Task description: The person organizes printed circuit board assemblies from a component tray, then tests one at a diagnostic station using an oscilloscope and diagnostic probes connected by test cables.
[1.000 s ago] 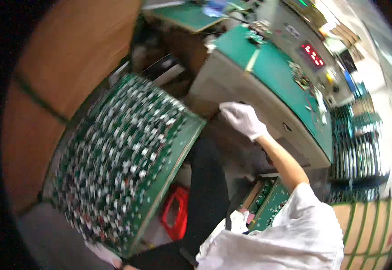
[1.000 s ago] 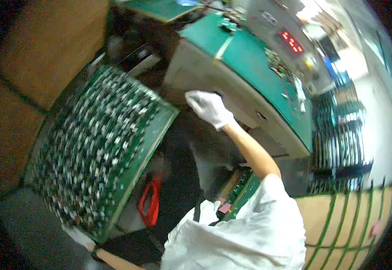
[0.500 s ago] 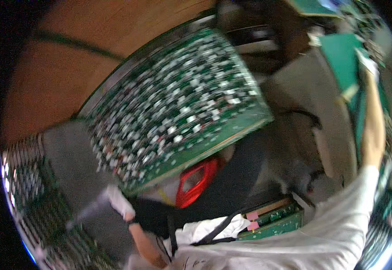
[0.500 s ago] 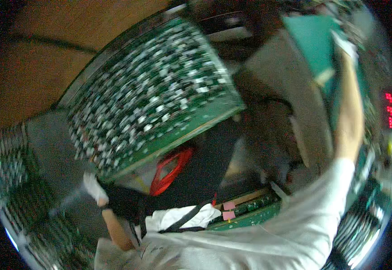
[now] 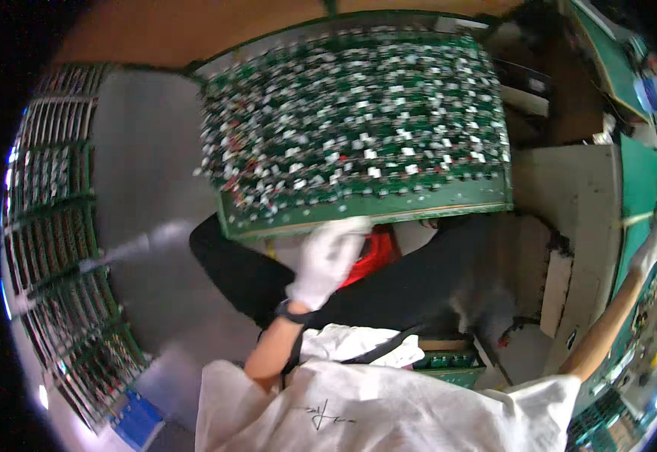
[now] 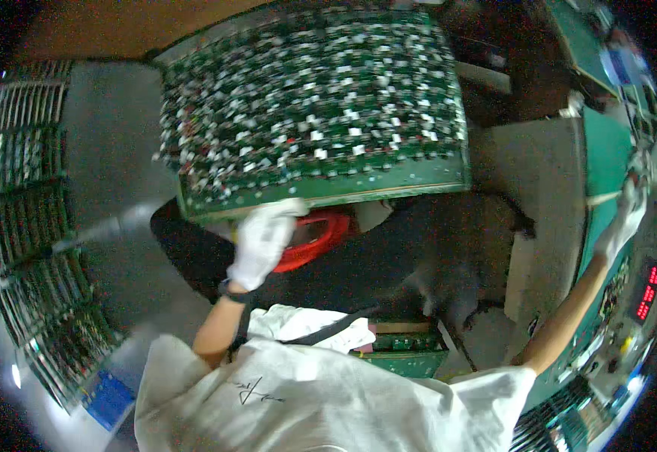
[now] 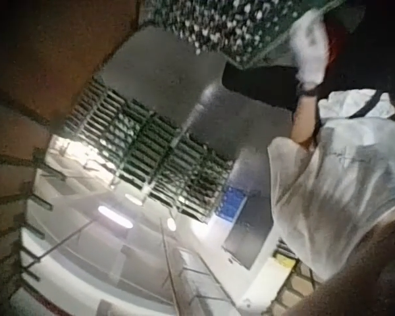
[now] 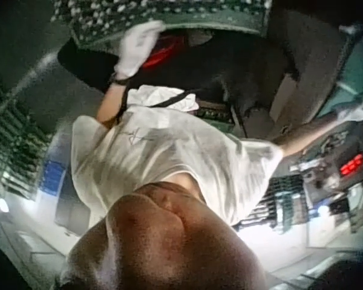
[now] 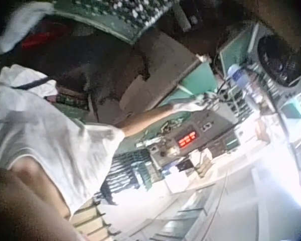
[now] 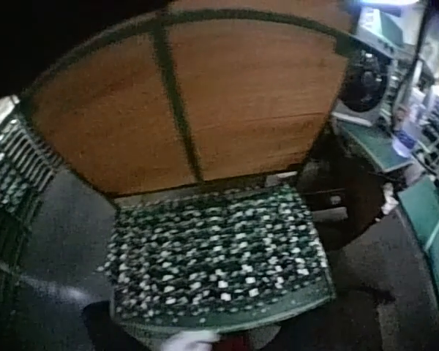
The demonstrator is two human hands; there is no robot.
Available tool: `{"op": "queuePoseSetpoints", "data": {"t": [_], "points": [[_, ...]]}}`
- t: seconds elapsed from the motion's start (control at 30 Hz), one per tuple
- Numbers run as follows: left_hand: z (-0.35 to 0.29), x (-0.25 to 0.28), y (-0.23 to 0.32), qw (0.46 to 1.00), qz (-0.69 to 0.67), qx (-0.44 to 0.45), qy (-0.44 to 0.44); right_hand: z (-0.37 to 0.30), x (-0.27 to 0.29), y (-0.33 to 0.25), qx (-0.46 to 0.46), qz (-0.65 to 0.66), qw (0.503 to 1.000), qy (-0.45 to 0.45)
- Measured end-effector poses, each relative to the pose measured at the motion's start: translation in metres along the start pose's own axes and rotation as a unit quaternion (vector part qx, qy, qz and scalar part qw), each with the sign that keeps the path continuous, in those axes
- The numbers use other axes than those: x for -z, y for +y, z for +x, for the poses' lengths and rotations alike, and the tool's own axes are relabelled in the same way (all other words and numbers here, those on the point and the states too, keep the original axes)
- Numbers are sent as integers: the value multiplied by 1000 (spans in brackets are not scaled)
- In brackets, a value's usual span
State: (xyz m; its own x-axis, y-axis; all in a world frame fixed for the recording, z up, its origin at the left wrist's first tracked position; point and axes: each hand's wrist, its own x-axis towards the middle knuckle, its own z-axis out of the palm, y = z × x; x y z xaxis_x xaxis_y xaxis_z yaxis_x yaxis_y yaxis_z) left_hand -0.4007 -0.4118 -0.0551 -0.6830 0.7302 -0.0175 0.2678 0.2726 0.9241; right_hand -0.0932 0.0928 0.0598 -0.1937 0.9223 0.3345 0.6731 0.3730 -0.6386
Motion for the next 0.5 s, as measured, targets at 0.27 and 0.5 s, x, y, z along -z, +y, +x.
{"op": "queuePoseSetpoints", "data": {"t": [0.27,0.5], "points": [[-32,-44,-3,810,-547,203,-59,-336,-151,-215,299,61,892,-334],[-68,102,-59,892,-401,204,-46,-351,-207,-280,388,164,761,-493]]}}
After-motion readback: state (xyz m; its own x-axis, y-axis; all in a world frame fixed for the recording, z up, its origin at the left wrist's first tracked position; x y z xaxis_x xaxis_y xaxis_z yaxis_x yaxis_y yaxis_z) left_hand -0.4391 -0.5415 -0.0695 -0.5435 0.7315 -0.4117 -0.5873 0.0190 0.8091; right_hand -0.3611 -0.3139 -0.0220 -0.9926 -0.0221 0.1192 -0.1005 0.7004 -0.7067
